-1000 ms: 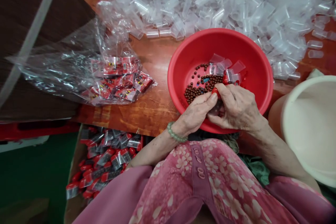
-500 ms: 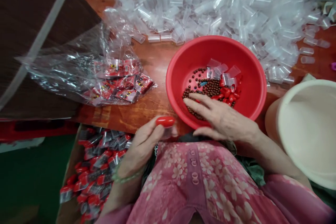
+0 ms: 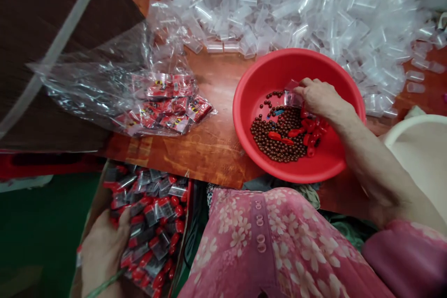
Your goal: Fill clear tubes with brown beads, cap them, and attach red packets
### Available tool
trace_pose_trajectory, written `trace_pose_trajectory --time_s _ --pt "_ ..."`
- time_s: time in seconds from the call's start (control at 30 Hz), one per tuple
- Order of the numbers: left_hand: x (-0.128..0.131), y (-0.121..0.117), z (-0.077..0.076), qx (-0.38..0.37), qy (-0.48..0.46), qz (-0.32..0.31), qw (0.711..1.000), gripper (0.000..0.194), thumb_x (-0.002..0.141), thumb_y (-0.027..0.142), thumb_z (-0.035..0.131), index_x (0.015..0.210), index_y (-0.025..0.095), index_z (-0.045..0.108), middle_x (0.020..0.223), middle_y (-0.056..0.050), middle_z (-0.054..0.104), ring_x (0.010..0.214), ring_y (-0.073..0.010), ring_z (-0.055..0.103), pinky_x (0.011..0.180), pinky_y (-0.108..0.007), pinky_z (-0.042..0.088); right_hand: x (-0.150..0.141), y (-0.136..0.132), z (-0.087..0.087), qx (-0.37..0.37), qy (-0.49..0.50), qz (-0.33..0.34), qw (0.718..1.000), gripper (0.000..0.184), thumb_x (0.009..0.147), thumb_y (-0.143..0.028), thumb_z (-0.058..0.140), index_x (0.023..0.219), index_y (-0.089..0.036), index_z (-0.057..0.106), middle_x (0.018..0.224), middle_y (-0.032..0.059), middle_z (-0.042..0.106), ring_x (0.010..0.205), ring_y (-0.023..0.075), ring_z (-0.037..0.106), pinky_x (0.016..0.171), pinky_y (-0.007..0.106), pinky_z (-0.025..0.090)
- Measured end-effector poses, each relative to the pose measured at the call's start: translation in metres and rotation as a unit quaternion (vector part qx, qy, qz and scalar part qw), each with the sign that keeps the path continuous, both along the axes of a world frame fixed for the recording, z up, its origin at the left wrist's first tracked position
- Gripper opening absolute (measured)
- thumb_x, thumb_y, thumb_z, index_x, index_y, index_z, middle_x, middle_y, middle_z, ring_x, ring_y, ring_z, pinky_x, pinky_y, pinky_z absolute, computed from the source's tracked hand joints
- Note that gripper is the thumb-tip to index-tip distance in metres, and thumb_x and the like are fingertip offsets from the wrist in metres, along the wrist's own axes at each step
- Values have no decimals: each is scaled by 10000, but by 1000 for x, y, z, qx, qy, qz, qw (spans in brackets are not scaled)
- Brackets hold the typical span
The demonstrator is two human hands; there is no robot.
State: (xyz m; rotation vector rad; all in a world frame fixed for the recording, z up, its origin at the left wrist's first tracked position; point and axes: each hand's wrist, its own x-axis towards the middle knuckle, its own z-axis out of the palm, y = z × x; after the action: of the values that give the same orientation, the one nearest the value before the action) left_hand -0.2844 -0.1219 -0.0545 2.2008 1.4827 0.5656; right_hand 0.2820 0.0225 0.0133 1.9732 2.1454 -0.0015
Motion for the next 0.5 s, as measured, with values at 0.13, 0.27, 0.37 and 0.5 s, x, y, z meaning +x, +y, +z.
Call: trace_pose_trajectory --time_s 0.13,0.27,0.37,0.5 --pt "74 33 3 39 -67 215 974 357 947 387 614 1296 428 672 966 -32 780 927 -337 739 742 -543 569 8 6 -9 9 -16 40 999 303 945 -168 488 1125 -153 732 1048 171 659 878 251 585 709 386 468" --pt "180 67 22 98 -188 81 974 304 998 351 564 1200 176 709 1134 -78 774 1037 -239 736 936 -455 581 -2 -5 6 30 -17 22 999 369 1007 -240 465 1269 -67 659 1140 226 642 928 266 606 732 394 447" --pt "241 83 46 164 -177 -74 968 253 1013 264 540 1176 146 693 1163 -112 766 1085 -219 711 1006 -431 573 -15 -14 17 92 54 42 993 443 1007 -318 531 1354 -54 613 1223 242 643 1054 285 608 840 408 461" --pt "290 89 72 160 5 -218 963 290 1039 230 479 1173 61 672 1213 -183 718 1204 -297 636 1065 -464 530 -30 -16 8 51 156 146 976 487 960 -355 589 1369 -90 589 1169 182 695 962 250 624 838 376 503"
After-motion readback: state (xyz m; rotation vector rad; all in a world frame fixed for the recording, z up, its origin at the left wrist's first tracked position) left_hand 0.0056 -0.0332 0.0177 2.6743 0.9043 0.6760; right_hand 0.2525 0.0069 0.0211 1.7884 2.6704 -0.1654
